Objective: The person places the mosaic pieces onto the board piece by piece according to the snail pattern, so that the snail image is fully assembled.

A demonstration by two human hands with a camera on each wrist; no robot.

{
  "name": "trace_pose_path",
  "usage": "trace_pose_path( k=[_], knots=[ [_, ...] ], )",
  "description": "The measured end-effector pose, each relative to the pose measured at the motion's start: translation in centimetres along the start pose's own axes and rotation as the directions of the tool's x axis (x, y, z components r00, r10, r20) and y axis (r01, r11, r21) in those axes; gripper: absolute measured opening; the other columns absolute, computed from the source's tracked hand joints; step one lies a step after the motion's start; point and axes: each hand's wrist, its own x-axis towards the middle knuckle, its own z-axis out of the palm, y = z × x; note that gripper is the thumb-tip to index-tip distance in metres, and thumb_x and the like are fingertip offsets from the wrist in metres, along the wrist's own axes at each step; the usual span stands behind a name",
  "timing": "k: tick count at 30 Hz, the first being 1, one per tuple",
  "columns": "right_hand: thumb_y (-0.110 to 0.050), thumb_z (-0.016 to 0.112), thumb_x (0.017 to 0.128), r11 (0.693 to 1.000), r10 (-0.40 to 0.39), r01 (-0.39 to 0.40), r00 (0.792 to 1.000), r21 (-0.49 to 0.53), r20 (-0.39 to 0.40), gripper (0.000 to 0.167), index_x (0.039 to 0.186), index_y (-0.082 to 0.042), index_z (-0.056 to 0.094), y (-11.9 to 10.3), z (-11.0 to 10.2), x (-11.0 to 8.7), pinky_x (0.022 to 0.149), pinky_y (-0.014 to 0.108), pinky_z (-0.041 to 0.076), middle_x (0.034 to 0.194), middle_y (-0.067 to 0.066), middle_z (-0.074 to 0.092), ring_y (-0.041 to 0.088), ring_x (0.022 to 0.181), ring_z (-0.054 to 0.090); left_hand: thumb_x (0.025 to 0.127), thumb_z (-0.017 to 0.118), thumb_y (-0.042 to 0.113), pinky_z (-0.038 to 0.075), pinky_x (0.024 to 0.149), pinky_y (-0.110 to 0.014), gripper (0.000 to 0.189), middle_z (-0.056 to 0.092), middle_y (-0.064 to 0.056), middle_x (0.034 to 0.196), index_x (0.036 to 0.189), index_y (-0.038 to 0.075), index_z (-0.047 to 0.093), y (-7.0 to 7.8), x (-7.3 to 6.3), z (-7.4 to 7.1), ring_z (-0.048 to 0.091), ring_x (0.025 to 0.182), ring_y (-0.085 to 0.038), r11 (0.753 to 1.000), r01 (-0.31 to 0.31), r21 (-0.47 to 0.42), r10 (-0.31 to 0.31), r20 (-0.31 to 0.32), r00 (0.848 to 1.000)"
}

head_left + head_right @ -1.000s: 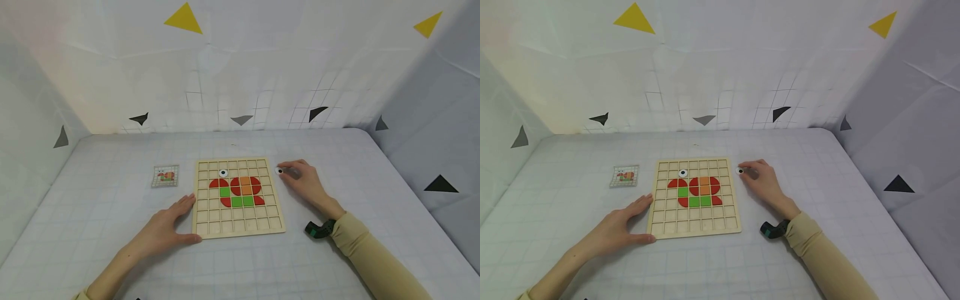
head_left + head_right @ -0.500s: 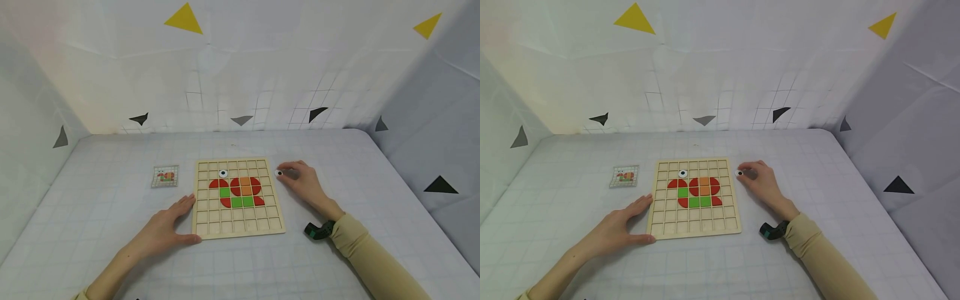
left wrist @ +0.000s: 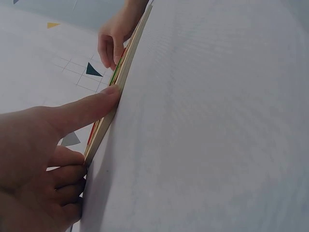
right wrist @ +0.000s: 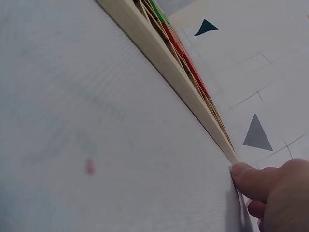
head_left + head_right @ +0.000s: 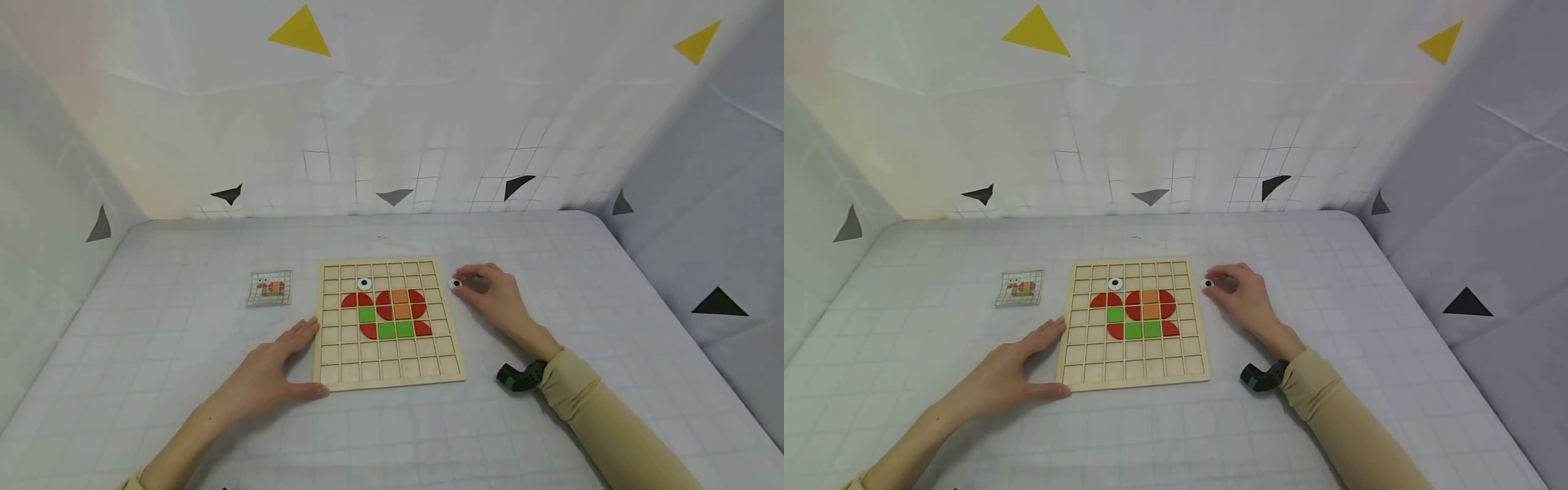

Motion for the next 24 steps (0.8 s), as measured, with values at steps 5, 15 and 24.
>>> trace_pose_path(
  k=[5,15,24],
  knots=[
    [-0.009,0.078,0.086,1.0,-0.015,0.015,1.0,0.021,0.011,0.031,0.116,-0.013,0.072,0.09,-0.01,-0.04,0.093,0.041,0.05,0.112,0.001,0.073,0.019,0.108,0.063,0.07,0.085,0.056,0.028,0.113,-0.067,0.107,0.032,-0.005,0.163,0.157,0.02,0.034,0.05,0.03,0.01,0.03,0.15,-0.032,1.0,0.003,0.007,-0.002,-0.001,1.0],
    [-0.013,0.081,0.085,1.0,0.0,0.0,1.0,0.011,-0.009,0.03,0.114,-0.013,0.073,0.0,0.03,-0.01,0.089,0.039,0.05,0.108,0.001,0.073,0.018,0.106,0.064,0.07,0.085,0.055,0.028,0.113,-0.067,0.106,0.032,-0.006,0.163,0.157,0.02,0.034,0.12,-0.01,-0.03,0.03,0.149,-0.033,1.0,0.006,0.009,-0.006,-0.001,1.0],
    [-0.011,0.08,0.085,1.0,0.004,-0.004,1.0,0.002,-0.012,0.03,0.114,-0.014,0.073,0.14,0.15,-0.1,0.09,0.04,0.05,0.109,0.001,0.073,0.018,0.106,0.063,0.07,0.084,0.057,0.027,0.113,-0.067,0.107,0.031,-0.005,0.163,0.157,0.022,0.034,0.11,-0.11,-0.11,0.029,0.15,-0.033,1.0,0.005,0.006,-0.005,-0.001,1.0]
  ],
)
